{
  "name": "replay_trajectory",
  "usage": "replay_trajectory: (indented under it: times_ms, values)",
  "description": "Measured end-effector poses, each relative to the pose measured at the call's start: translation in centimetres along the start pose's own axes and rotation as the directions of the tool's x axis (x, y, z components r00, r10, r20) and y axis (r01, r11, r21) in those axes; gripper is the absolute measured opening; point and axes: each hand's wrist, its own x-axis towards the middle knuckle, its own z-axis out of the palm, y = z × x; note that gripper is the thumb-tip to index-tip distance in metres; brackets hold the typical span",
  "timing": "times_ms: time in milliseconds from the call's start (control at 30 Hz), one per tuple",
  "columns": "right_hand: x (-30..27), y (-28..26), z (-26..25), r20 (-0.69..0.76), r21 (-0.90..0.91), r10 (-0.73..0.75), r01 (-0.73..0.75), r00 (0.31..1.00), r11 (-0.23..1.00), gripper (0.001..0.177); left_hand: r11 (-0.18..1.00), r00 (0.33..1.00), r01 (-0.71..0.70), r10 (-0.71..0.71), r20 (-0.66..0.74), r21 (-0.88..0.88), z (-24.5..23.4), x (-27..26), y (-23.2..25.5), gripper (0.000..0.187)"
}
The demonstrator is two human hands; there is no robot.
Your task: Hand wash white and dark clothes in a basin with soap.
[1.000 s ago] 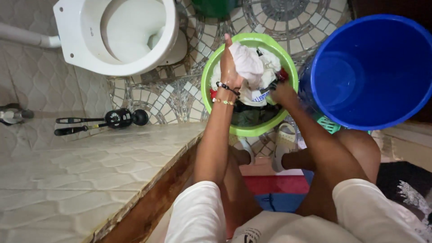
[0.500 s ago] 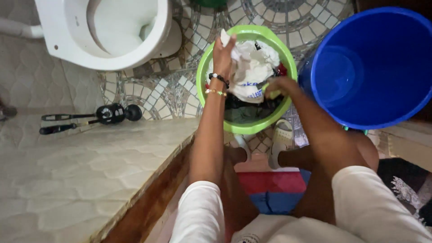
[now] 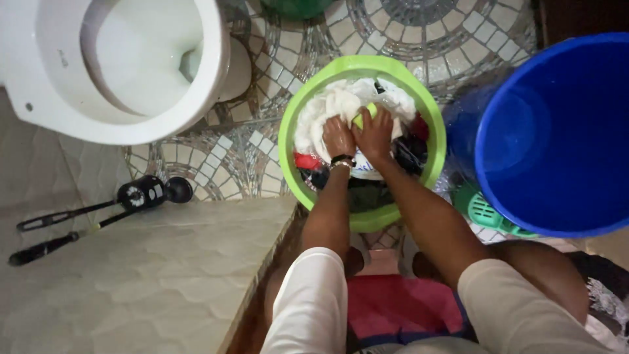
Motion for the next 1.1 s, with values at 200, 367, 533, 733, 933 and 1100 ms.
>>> replay_trajectory:
  times_ms: [200, 367, 533, 733, 933, 1100]
  values:
    - [0.0, 6.3, 8.1, 0.135, 0.067, -0.072, 0.063, 0.988, 0.996, 0.054, 0.996, 0.993, -0.074, 0.079, -0.090, 0.051, 5.0, 0.8, -1.8, 0.040]
    - [8.7, 3.7, 0.0, 0.743, 0.016, 0.031, -0.065, 0.669, 0.998, 0.075, 0.996, 0.999, -0.040, 0.037, 0.040, 0.083, 10.3, 1.7, -5.0, 0.031]
    - [8.8, 6.1, 3.5, 0.873, 0.045, -0.063, 0.049, 0.484, 0.998, 0.105, 0.878, 0.952, -0.304, 0.294, 0.085, 0.370, 12.7, 3.5, -8.3, 0.040]
    - [7.8, 8.2, 6.2, 0.566, 0.337, -0.120, -0.095, 0.816, 0.937, 0.080, 0.990, 0.910, -0.012, -0.049, 0.412, 0.144, 8.4, 5.9, -6.1, 0.031]
    - [7.2, 7.2, 4.4, 0.617, 0.467, 0.082, -0.449, 0.782, 0.762, 0.070, 0.970, 0.960, -0.180, 0.136, 0.245, 0.166, 21.9, 5.2, -14.3, 0.032]
    - [8.0, 6.7, 3.1, 0.697, 0.556, 0.262, -0.733, 0.668, 0.392, 0.064, 0.954, 0.862, -0.166, 0.017, 0.507, 0.251, 23.3, 6.4, -14.4, 0.042]
